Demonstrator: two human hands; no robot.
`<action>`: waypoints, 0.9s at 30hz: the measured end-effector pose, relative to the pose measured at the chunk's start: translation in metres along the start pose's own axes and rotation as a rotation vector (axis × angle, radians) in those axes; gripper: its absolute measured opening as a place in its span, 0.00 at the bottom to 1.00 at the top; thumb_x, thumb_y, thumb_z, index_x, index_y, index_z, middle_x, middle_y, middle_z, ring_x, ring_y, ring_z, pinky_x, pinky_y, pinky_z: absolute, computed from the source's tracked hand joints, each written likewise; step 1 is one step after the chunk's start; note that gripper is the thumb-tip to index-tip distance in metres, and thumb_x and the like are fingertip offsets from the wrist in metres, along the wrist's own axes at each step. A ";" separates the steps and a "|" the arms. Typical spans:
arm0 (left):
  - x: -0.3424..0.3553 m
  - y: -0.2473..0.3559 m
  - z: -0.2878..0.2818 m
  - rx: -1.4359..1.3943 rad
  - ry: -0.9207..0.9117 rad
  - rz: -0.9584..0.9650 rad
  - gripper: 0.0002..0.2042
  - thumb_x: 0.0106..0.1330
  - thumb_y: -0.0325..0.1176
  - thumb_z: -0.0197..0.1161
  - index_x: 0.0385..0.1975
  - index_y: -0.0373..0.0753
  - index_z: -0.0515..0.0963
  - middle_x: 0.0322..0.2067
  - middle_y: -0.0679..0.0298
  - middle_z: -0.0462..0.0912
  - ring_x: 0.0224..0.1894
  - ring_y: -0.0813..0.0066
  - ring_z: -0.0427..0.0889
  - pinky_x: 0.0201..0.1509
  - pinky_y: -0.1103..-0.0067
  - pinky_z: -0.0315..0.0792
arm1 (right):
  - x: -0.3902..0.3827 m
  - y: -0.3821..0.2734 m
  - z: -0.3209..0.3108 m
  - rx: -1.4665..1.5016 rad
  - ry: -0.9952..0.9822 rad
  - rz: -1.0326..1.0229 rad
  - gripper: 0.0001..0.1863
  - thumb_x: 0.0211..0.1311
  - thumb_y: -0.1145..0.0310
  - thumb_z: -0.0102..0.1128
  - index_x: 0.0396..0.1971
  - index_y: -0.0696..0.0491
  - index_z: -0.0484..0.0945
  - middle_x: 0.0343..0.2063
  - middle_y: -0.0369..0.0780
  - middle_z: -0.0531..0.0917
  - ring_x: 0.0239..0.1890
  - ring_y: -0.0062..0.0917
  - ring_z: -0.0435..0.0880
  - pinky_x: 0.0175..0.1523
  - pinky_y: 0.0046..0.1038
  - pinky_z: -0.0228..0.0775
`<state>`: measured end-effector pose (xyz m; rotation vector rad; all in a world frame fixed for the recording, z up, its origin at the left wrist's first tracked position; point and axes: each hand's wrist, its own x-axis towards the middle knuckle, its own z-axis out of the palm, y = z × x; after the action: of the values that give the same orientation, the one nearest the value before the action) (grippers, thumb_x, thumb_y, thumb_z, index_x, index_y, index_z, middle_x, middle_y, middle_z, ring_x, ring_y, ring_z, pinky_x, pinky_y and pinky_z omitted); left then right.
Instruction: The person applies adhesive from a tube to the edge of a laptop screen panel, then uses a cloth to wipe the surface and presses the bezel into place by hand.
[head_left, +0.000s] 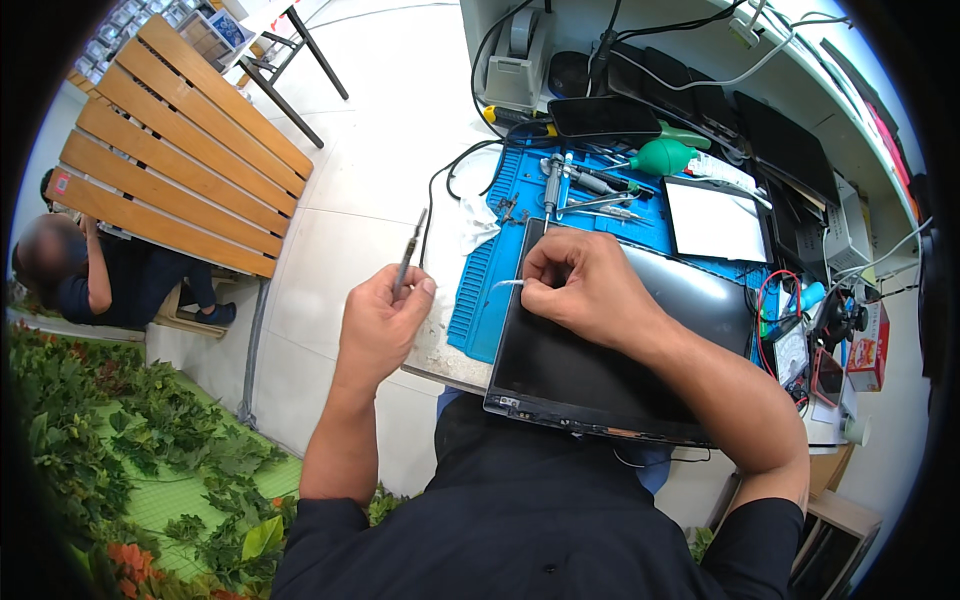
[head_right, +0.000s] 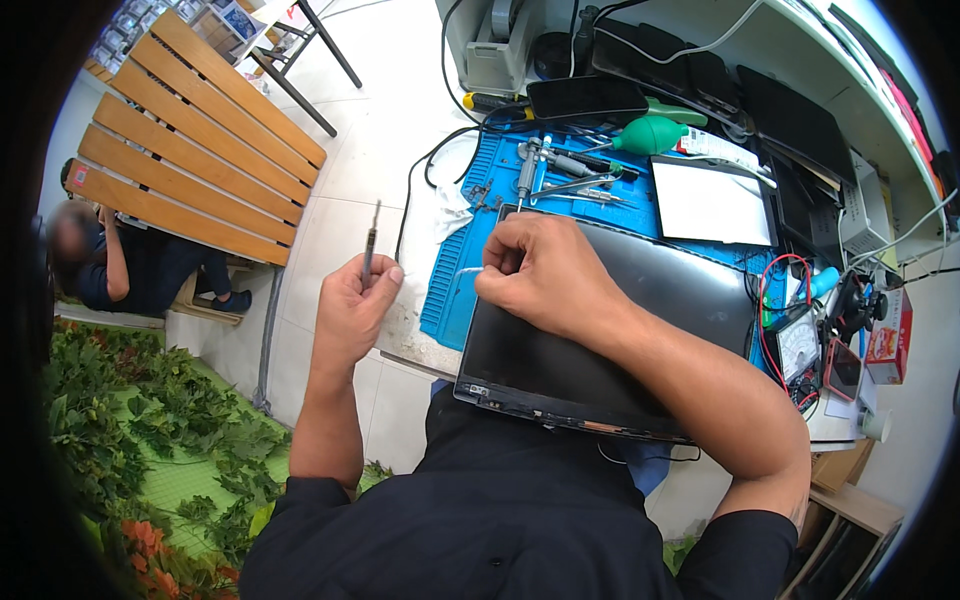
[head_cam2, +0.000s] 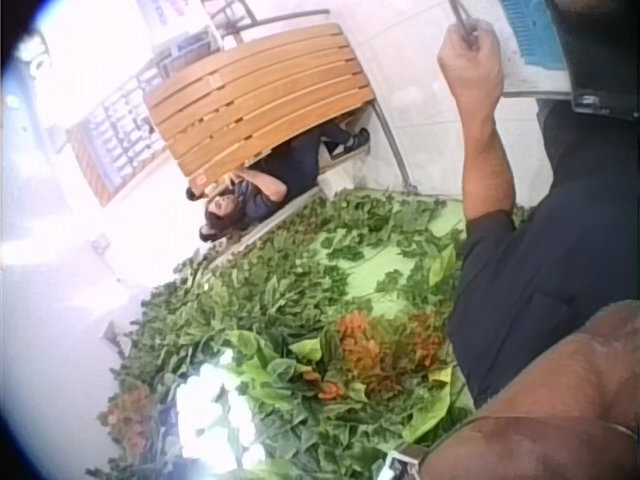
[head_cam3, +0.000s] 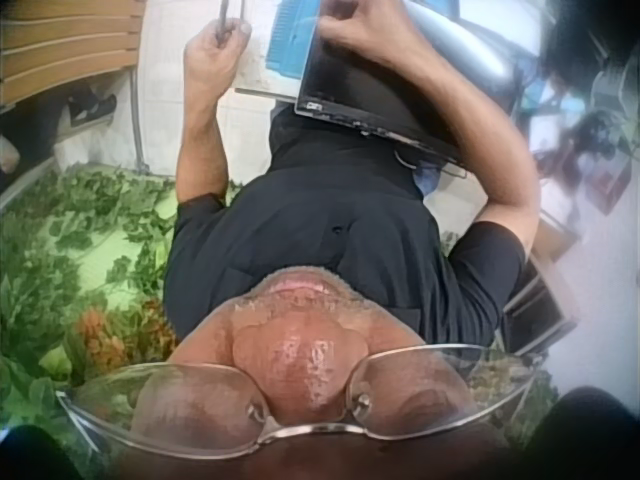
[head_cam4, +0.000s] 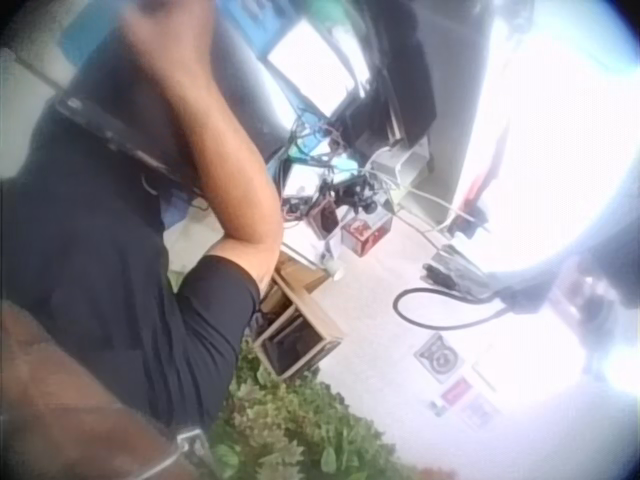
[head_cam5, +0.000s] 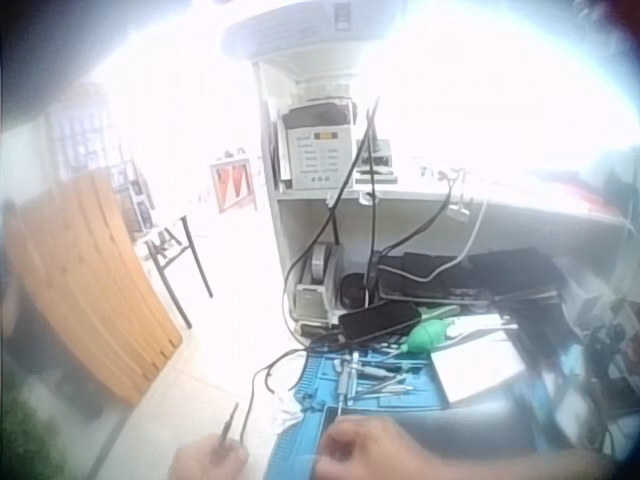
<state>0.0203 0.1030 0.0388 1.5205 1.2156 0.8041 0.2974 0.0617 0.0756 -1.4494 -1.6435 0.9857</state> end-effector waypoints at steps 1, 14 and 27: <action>0.000 -0.002 -0.004 -0.020 0.034 0.001 0.07 0.81 0.30 0.69 0.42 0.31 0.84 0.25 0.78 0.76 0.26 0.94 0.67 0.28 0.86 0.57 | 0.003 -0.002 -0.002 -0.026 -0.008 -0.006 0.09 0.57 0.70 0.72 0.26 0.61 0.86 0.27 0.42 0.85 0.29 0.28 0.84 0.38 0.31 0.76; -0.009 0.004 0.004 -0.175 -0.068 -0.045 0.06 0.82 0.29 0.68 0.43 0.32 0.84 0.28 0.78 0.77 0.28 0.94 0.69 0.31 0.88 0.59 | 0.044 0.006 0.009 -0.439 -0.149 -0.189 0.09 0.62 0.72 0.73 0.39 0.60 0.92 0.35 0.46 0.90 0.41 0.41 0.90 0.48 0.42 0.82; -0.010 0.004 0.016 -0.219 -0.122 0.002 0.08 0.82 0.31 0.69 0.44 0.31 0.84 0.27 0.77 0.79 0.28 0.94 0.69 0.30 0.87 0.60 | 0.024 -0.007 0.013 -0.007 -0.252 -0.108 0.11 0.65 0.66 0.79 0.40 0.59 0.93 0.32 0.41 0.91 0.35 0.22 0.88 0.40 0.28 0.78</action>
<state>0.0335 0.0884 0.0388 1.3711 1.0022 0.8062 0.2798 0.0838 0.0771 -1.2658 -1.8850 1.1380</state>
